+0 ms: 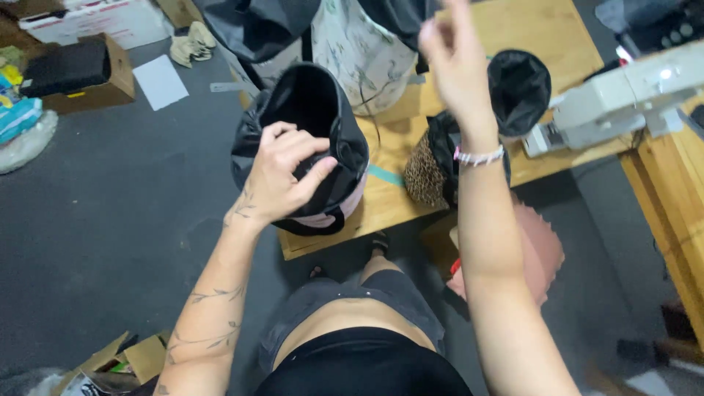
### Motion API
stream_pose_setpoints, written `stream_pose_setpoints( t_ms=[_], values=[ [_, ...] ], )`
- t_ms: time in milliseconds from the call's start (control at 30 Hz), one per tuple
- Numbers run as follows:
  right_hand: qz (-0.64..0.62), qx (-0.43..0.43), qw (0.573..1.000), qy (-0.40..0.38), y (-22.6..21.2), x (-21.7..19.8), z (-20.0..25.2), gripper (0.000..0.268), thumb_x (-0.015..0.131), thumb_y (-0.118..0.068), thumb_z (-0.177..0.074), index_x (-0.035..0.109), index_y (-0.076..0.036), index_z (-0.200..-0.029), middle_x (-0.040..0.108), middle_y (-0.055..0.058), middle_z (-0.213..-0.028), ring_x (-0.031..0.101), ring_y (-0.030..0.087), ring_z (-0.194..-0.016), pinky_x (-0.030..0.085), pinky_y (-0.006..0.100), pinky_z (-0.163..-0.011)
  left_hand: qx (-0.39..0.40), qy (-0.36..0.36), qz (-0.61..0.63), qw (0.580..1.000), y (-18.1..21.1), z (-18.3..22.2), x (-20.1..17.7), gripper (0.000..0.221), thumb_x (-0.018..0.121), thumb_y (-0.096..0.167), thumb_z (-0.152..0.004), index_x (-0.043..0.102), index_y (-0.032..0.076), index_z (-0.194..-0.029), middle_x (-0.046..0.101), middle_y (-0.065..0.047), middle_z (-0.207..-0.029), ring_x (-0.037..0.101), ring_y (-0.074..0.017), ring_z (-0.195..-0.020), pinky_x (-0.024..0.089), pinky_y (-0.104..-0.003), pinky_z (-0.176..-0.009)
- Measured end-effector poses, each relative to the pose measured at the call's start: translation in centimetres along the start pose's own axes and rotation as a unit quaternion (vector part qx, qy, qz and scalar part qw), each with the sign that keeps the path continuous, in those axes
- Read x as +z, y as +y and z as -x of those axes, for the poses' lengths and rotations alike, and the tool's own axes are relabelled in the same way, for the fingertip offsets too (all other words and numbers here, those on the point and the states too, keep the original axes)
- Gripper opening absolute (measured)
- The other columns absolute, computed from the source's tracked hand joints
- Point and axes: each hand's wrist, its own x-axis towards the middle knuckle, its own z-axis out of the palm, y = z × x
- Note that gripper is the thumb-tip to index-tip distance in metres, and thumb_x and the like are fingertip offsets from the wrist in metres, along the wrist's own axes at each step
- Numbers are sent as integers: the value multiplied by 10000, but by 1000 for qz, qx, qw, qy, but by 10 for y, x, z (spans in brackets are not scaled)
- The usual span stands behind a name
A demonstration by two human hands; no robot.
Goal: The person is sewing the opening of a black drawstring bag by hand. They use a needle and thread to stitch the fabric, pulling the thread through repeatedly to close the top of the bag.
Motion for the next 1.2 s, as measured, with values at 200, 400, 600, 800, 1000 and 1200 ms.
stream_pose_setpoints(
  t_ms=[200, 400, 600, 800, 1000, 1200],
  values=[
    [-34, -92, 993, -64, -49, 6, 38, 175, 665, -74, -1004, 652, -14, -1169, 633, 212, -1075, 650, 390, -999, 514, 472, -910, -40, 65, -18, 997, 5, -9, 26, 159, 695, 273, -969, 749, 144, -1045, 721, -7, -863, 696, -200, -806, 418, -350, -895],
    [-191, -58, 968, -149, -16, 13, 57, 461, 839, -204, -817, 696, -88, -1240, 686, 68, -1017, 657, 174, -845, 575, 320, -790, -86, 86, -64, 991, 26, -26, 44, 144, 702, 241, -949, 752, 133, -1029, 715, -14, -850, 688, -193, -753, 439, -325, -794],
    [-209, -73, 960, -171, -4, 17, 51, 313, 805, -221, -845, 771, -141, -1146, 567, 52, -954, 580, 150, -770, 549, 340, -751, -109, 102, -115, 982, 49, -42, 66, 106, 709, 202, -920, 758, 137, -989, 715, -12, -826, 681, -188, -744, 452, -308, -755],
    [-176, -74, 977, -93, 5, 19, 56, 147, 726, -274, -929, 803, -176, -1007, 556, 35, -1003, 603, 154, -800, 547, 332, -806, -119, 82, -105, 984, 52, -48, 66, 177, 641, 249, -984, 733, 99, -992, 699, -44, -772, 687, -209, -714, 495, -323, -725],
    [-174, -49, 983, -3, 4, 21, 66, 128, 729, -224, -938, 793, -120, -900, 566, 62, -958, 583, 181, -807, 513, 333, -844, -98, 9, -136, 986, 48, -44, 54, 234, 583, 296, -1013, 672, 130, -875, 642, -21, -624, 683, -198, -629, 515, -304, -667],
    [-259, -14, 963, 78, 11, 28, 70, 289, 590, -264, -1041, 698, -50, -880, 548, 86, -966, 530, 152, -866, 451, 315, -862, -60, -10, -148, 987, 41, -34, 36, 257, 575, 288, -1022, 657, 140, -828, 640, -24, -589, 689, -199, -611, 530, -303, -684]
  ],
)
